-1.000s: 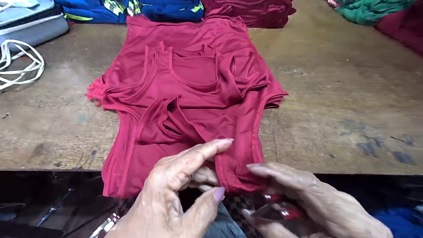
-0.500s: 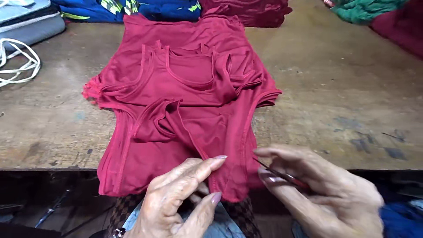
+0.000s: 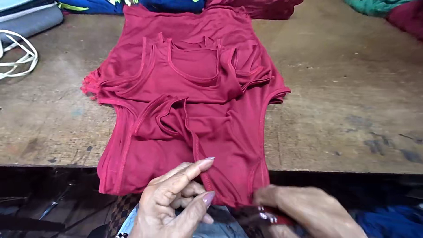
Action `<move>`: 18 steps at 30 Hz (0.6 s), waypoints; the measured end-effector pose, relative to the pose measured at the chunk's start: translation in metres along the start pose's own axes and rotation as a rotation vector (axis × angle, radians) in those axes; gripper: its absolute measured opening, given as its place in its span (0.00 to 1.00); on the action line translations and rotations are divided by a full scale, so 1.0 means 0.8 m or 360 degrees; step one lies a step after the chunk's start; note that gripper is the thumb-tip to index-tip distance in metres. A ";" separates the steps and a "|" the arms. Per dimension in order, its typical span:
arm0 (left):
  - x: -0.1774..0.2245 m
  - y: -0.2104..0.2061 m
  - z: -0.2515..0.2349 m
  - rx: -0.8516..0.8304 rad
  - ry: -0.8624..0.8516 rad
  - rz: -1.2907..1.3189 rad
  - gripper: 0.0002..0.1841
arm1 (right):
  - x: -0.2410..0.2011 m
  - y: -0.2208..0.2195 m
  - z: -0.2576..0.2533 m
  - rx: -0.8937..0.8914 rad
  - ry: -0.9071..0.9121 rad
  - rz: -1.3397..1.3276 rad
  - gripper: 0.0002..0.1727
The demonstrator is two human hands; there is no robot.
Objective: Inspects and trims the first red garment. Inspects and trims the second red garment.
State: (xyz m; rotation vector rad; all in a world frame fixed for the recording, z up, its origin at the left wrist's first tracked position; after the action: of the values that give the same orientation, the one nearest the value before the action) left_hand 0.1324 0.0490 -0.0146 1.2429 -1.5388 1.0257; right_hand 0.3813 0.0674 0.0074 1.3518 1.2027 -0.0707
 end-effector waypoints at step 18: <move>0.005 -0.013 -0.005 0.0220 0.0140 0.0398 0.48 | -0.020 -0.026 0.053 0.0327 -0.0276 -0.0586 0.31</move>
State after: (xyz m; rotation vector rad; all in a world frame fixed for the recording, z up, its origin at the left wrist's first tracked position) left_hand 0.1431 0.0500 -0.0092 1.0998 -1.6045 1.3502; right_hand 0.3868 0.0196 -0.0063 1.2543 1.3084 -0.5754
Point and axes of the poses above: each hand's wrist, its own z-axis away from the middle knuckle, its own y-axis out of the back of the hand, x = y × z, the point moved 2 cm from there along -z, towards the middle knuckle, and after that the axes turned 3 degrees about -y, right-handed, at the moved point
